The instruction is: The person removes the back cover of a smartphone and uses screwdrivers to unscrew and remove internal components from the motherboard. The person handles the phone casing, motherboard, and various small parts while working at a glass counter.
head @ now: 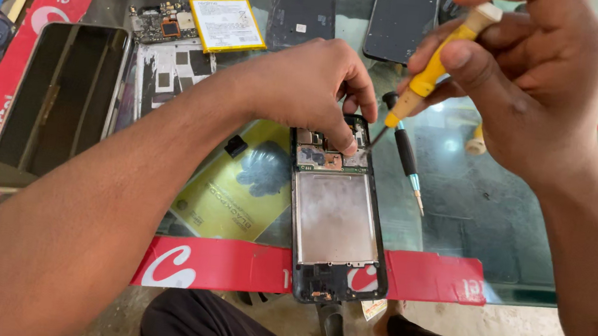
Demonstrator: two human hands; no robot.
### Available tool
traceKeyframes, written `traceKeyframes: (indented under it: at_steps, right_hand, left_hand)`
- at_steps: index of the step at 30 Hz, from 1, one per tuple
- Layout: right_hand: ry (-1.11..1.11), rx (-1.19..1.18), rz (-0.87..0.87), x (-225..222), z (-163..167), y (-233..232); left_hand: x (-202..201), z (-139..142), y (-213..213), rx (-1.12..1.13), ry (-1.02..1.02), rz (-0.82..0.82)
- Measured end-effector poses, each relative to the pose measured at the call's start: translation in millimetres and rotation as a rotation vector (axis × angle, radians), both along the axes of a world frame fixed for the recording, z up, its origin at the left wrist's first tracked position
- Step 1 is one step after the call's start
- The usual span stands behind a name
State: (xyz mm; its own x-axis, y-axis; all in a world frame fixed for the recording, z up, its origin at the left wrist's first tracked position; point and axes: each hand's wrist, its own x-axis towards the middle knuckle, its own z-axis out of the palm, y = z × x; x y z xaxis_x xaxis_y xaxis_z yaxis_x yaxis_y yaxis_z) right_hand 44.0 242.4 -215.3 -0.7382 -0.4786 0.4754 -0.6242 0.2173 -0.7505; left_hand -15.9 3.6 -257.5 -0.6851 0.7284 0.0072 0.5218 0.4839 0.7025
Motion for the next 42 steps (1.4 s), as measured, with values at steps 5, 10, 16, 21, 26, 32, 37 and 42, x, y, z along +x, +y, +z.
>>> traceKeyframes:
  at_steps: [5, 10, 16, 21, 26, 32, 37, 42]
  right_hand:
    - [0.130, -0.029, -0.017, 10, -25, 6]
    - [0.140, 0.029, -0.032, 10, -36, 7]
    - [0.229, 0.084, 0.017, 12, -35, 3]
    - [0.261, 0.132, 0.012, 13, -37, 2]
    - [0.251, 0.125, 0.016, 15, -38, -1]
    - [0.230, 0.123, 0.018, 16, -37, -4]
    - [0.260, 0.139, 0.016, 16, -37, -4]
    - [0.254, 0.127, 0.025, 18, -38, -5]
  left_hand:
    - [4, -5, -3, 0.006, -0.011, 0.005]
    - [6, -4, -5, -0.002, -0.002, 0.004]
    - [10, -2, -7, -0.018, 0.006, 0.018]
    - [12, -3, -10, -0.008, 0.009, 0.018]
    - [13, -4, -12, -0.005, 0.006, 0.023]
    - [13, -4, -12, -0.007, 0.015, 0.022]
    - [13, -4, -12, -0.004, 0.018, 0.014]
    - [14, -4, -14, -0.012, 0.010, 0.026]
